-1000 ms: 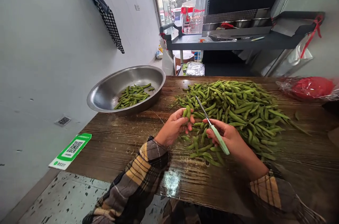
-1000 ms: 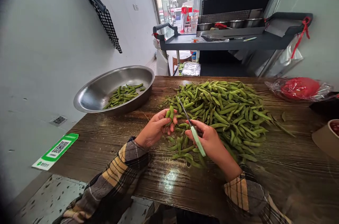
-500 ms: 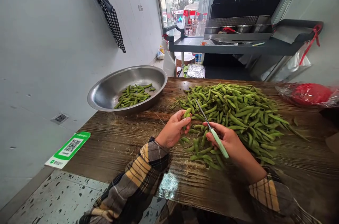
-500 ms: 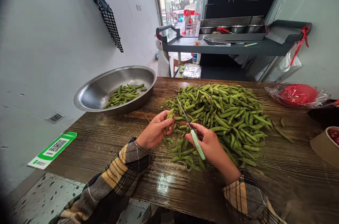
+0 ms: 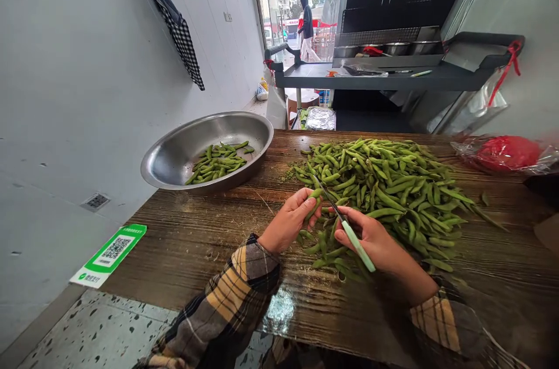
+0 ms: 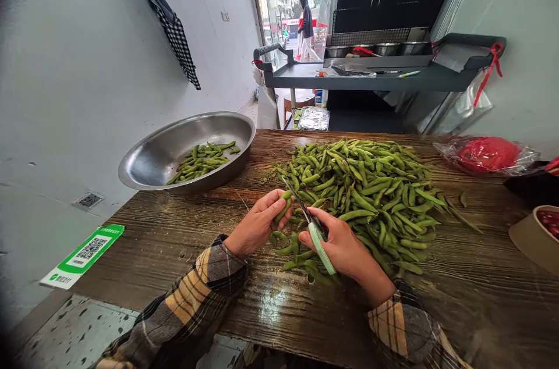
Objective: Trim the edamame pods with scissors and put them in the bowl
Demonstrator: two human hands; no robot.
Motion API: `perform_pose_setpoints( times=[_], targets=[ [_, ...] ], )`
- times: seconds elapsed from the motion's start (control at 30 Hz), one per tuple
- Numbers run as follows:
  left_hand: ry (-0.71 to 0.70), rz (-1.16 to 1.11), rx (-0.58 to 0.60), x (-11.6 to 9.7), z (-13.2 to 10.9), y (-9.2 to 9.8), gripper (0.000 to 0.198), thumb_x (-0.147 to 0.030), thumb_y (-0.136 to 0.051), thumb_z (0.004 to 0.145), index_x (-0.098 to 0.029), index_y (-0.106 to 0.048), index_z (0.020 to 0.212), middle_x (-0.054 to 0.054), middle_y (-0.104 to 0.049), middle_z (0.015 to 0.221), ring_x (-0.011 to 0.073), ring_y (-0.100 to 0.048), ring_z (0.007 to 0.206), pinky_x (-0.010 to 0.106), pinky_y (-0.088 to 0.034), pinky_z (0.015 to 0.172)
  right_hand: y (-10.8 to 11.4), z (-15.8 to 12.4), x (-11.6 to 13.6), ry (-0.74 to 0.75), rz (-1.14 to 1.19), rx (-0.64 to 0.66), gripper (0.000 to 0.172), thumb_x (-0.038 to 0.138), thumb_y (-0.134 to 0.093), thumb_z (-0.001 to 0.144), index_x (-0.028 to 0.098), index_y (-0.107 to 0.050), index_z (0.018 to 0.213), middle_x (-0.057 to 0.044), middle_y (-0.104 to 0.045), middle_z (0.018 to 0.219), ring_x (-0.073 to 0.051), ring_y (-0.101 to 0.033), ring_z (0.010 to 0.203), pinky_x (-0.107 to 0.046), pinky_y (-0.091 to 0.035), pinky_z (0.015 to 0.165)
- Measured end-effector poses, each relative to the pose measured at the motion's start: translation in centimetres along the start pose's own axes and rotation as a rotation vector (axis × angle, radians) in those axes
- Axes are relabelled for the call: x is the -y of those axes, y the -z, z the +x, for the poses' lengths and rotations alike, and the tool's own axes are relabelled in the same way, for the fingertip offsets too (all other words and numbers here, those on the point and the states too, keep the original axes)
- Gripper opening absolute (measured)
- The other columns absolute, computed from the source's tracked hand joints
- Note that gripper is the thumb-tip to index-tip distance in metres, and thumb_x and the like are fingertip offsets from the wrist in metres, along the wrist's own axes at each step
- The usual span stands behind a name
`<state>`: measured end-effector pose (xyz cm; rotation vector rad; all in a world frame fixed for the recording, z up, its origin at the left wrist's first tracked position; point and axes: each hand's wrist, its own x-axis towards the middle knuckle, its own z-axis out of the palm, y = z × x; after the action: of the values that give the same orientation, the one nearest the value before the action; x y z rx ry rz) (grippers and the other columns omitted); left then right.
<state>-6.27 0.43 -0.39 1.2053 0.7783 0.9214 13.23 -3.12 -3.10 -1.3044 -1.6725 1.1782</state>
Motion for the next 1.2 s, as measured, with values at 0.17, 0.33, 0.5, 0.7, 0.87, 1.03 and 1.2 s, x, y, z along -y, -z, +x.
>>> perform_pose_setpoints(
  times=[0.17, 0.33, 0.5, 0.7, 0.87, 1.03, 1.2],
  targets=[
    [0.006, 0.002, 0.047, 0.5, 0.0, -0.4, 0.030, -0.046, -0.058, 0.085, -0.017, -0.049, 0.086, -0.002, -0.054, 0.073, 0.0073, -0.046, 0.054, 0.021, -0.037, 0.052, -0.1, 0.0, 0.3, -0.011, -0.040, 0.001, 0.060, 0.045, -0.067, 0.077, 0.013, -0.057, 0.127, -0.006, -0.068, 0.090, -0.020, -0.060, 0.077, -0.033, -0.049, 0.074],
    [0.006, 0.052, 0.027, 0.2, 0.0, -0.9, 0.027, -0.043, -0.061, 0.084, -0.017, -0.052, 0.088, -0.002, -0.055, 0.072, 0.0083, -0.048, 0.055, 0.022, -0.039, 0.054, -0.4, 0.0, 1.7, 0.080, -0.110, -0.038, 0.044, 0.038, -0.067, 0.078, 0.015, -0.066, 0.116, -0.007, -0.071, 0.092, -0.022, -0.062, 0.082, -0.033, -0.048, 0.077],
    [0.014, 0.111, 0.032, -0.1, 0.2, -0.5, 0.026, -0.044, -0.053, 0.089, -0.019, -0.052, 0.084, -0.001, -0.057, 0.073, 0.0091, -0.048, 0.056, 0.022, -0.039, 0.054, -0.8, 0.4, 2.0, 0.128, -0.133, -0.112, 0.038, 0.034, -0.068, 0.076, 0.018, -0.070, 0.111, -0.007, -0.074, 0.095, -0.023, -0.064, 0.084, -0.033, -0.049, 0.078],
    [0.019, 0.124, -0.009, 0.1, 0.2, -0.6, 0.027, -0.045, -0.049, 0.091, -0.018, -0.051, 0.091, -0.004, -0.050, 0.066, 0.0058, -0.034, 0.047, 0.020, -0.026, 0.046, -0.9, 0.6, 1.0, 0.144, -0.181, -0.124, 0.048, 0.035, -0.069, 0.077, 0.014, -0.066, 0.120, -0.015, -0.071, 0.113, -0.028, -0.066, 0.096, -0.038, -0.049, 0.086],
    [0.006, 0.077, -0.050, 0.5, 0.3, -0.9, 0.029, -0.046, -0.053, 0.088, -0.018, -0.048, 0.089, -0.005, -0.048, 0.066, 0.0058, -0.033, 0.047, 0.021, -0.025, 0.046, -1.0, 0.7, 0.1, 0.101, -0.153, -0.105, 0.043, 0.040, -0.066, 0.080, 0.015, -0.068, 0.115, -0.011, -0.075, 0.099, -0.026, -0.068, 0.086, -0.037, -0.050, 0.082],
    [-0.027, 0.106, -0.022, 1.3, 0.1, -1.2, 0.024, -0.042, -0.051, 0.090, -0.019, -0.044, 0.087, -0.004, -0.050, 0.072, 0.0072, -0.042, 0.054, 0.022, -0.036, 0.054, -1.2, 0.8, 0.3, 0.063, -0.017, -0.212, 0.048, 0.044, -0.067, 0.078, 0.014, -0.064, 0.116, -0.010, -0.074, 0.094, -0.024, -0.067, 0.081, -0.037, -0.051, 0.077],
    [-0.032, 0.239, 0.058, 2.5, -0.2, -1.8, 0.024, -0.043, -0.047, 0.091, -0.020, -0.040, 0.087, -0.004, -0.046, 0.075, 0.0085, -0.043, 0.057, 0.023, -0.038, 0.054, -1.4, 1.0, 0.4, 0.070, 0.231, -0.206, 0.053, 0.041, -0.068, 0.077, 0.016, -0.055, 0.122, -0.003, -0.066, 0.080, -0.018, -0.064, 0.070, -0.030, -0.052, 0.067]
  ],
)
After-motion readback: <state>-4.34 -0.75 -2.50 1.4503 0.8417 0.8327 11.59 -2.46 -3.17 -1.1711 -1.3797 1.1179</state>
